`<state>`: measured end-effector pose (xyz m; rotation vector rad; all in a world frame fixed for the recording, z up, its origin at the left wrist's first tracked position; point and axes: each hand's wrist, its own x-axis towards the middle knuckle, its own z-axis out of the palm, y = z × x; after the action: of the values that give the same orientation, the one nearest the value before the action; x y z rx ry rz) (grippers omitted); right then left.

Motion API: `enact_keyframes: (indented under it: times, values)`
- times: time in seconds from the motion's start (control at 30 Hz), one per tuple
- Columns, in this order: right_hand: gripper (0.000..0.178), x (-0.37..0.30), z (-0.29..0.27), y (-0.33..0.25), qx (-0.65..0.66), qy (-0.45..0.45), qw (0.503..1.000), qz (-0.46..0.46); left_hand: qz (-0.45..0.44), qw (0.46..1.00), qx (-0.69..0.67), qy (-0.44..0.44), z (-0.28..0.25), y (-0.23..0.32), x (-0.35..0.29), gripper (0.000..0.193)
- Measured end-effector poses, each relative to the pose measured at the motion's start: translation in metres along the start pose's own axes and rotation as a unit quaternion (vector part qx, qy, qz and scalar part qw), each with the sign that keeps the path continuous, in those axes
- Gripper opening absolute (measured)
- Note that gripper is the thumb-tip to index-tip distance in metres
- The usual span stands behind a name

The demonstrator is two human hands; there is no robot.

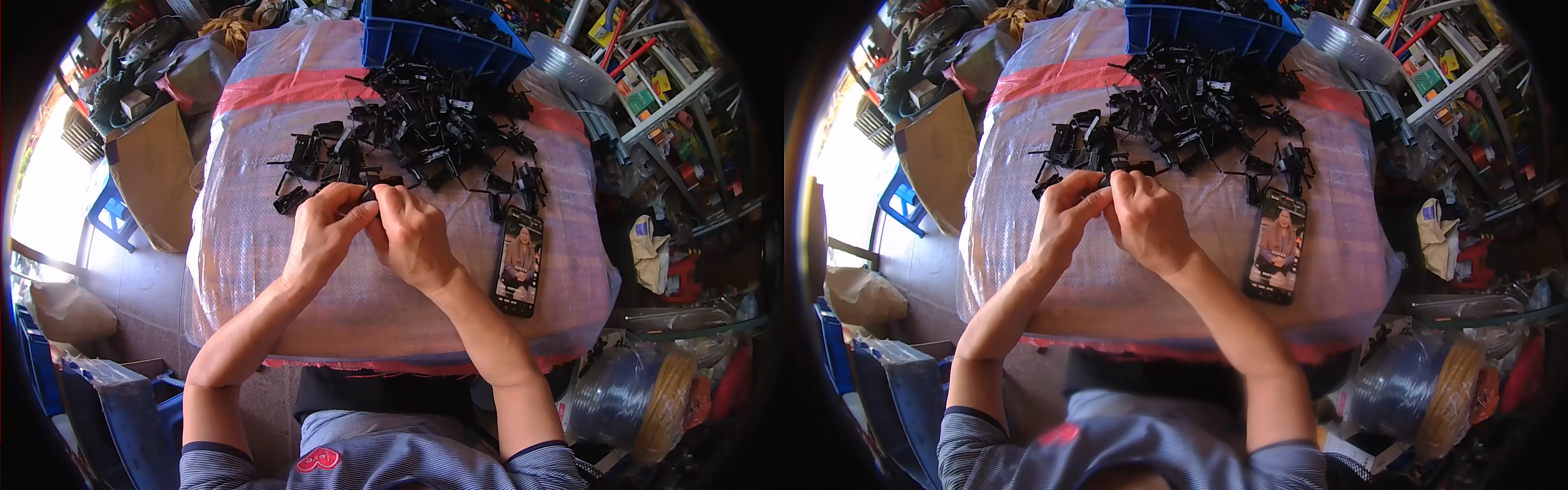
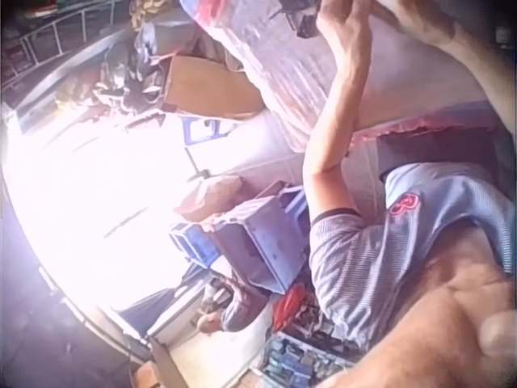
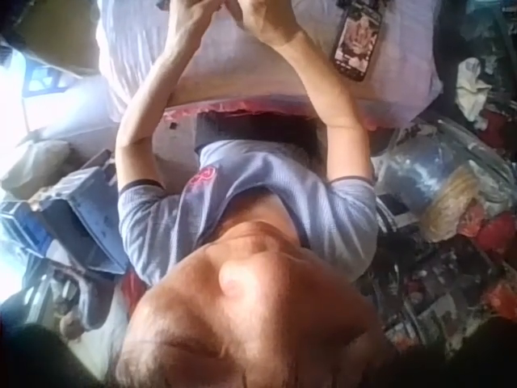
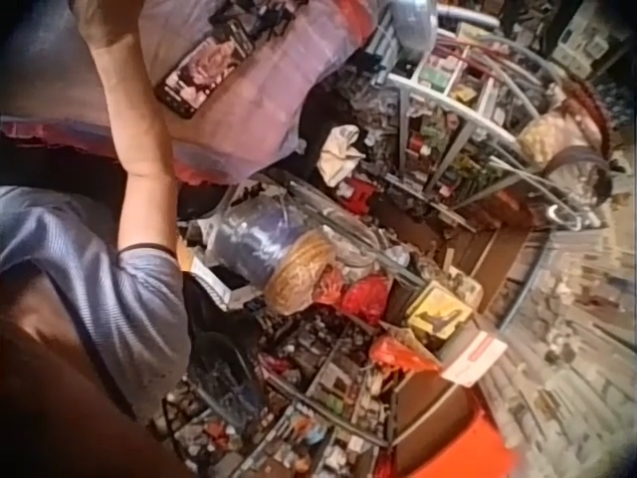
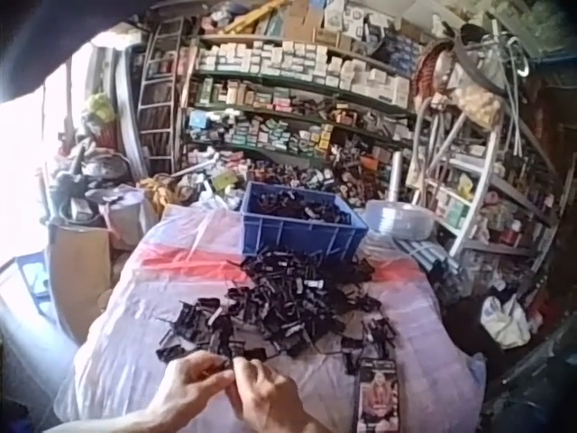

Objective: Assembling small black plastic components at a workbench.

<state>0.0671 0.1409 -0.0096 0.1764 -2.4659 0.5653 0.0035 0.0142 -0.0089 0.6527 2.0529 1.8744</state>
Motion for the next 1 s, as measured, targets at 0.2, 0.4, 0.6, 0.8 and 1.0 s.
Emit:
enact_keyframes:
  times: [0.2, 0.4, 0.6, 0.8, 1.0]
  values:
    - [0.032, 0.015, -0.011, 0.030, -0.020, 0.028, 0.999, 0.014, -0.045, 0.975, -0.216, 0.020, -0.013, 0.001, 0.011, 0.008]
    - [0.022, 0.014, 0.005, 0.061, -0.200, 0.008, 0.971, 0.132, -0.128, 0.919, -0.366, -0.063, -0.012, 0.007, 0.015, 0.010]
    - [0.024, 0.010, -0.025, 0.024, 0.072, 0.059, 0.995, 0.040, -0.169, 0.913, -0.363, -0.072, -0.019, 0.005, 0.015, 0.010]
    - [0.029, 0.016, -0.030, 0.000, 0.044, 0.109, 0.989, -0.088, -0.114, 0.970, -0.208, -0.046, -0.013, 0.013, 0.009, 0.020]
    - [0.026, 0.009, -0.020, 0.012, 0.350, 0.130, 0.911, 0.175, -0.075, 0.977, -0.185, -0.081, -0.012, 0.013, 0.007, 0.021]
